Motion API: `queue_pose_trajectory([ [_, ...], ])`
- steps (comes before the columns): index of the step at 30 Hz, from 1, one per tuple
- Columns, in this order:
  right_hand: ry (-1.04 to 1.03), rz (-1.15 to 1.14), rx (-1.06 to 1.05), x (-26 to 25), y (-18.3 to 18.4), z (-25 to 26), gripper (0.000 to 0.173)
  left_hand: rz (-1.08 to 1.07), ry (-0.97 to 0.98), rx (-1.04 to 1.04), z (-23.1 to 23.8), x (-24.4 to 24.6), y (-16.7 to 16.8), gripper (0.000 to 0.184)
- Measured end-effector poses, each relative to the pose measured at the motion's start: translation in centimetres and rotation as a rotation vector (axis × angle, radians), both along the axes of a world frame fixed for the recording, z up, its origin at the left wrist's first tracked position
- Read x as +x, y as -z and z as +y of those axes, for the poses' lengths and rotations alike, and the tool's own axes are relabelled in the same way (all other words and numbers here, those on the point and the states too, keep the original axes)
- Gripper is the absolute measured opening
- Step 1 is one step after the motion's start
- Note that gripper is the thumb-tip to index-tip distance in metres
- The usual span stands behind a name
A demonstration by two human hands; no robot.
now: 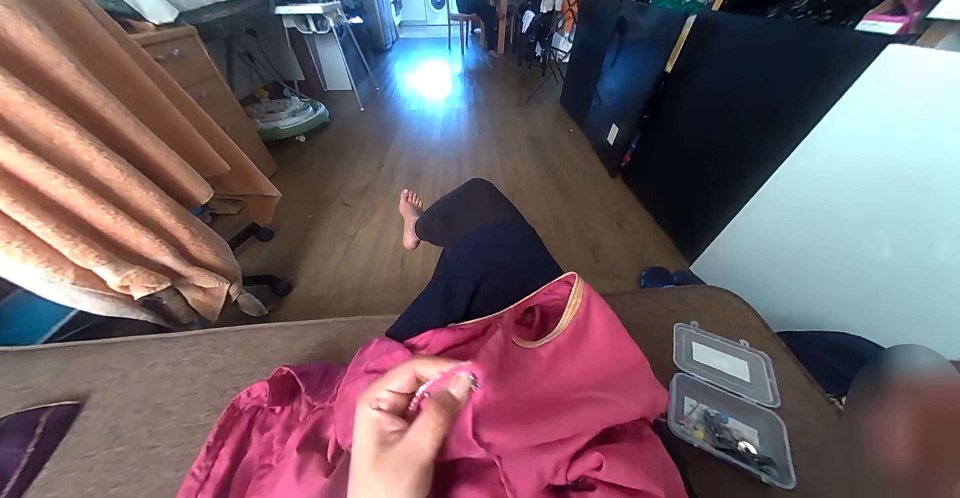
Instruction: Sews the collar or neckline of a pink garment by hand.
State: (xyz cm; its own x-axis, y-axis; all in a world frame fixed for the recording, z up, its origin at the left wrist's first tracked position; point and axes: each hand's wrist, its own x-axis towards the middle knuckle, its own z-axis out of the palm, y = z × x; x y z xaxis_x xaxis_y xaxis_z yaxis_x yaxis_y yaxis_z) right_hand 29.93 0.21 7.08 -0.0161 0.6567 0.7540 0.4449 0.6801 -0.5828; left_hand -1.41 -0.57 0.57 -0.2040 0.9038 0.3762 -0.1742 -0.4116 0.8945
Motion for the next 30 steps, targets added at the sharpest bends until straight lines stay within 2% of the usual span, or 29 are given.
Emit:
queue_pose_trajectory([
  [4, -0.201, -0.139, -0.024, -8.0, 2.9, -1.3, 0.007, 0.068, 0.191, 0.005, -1.0, 0.9, -0.2, 0.017],
  [7, -0.240, -0.162, 0.025, -11.0, 4.3, -1.6, 0.007, 0.063, 0.255, 0.011, -1.3, 1.1, -0.4, 0.017],
  [22, -0.266, -0.155, -0.039, -11.0, 4.6, -1.2, 0.011, 0.069, 0.302, 0.032, -1.4, 0.7, -0.3, 0.015],
  [30, -0.309, -0.107, -0.124, -10.6, 3.9, -0.8, 0.013, 0.141, 0.356, 0.028, -1.5, 1.0, -0.5, 0.009],
])
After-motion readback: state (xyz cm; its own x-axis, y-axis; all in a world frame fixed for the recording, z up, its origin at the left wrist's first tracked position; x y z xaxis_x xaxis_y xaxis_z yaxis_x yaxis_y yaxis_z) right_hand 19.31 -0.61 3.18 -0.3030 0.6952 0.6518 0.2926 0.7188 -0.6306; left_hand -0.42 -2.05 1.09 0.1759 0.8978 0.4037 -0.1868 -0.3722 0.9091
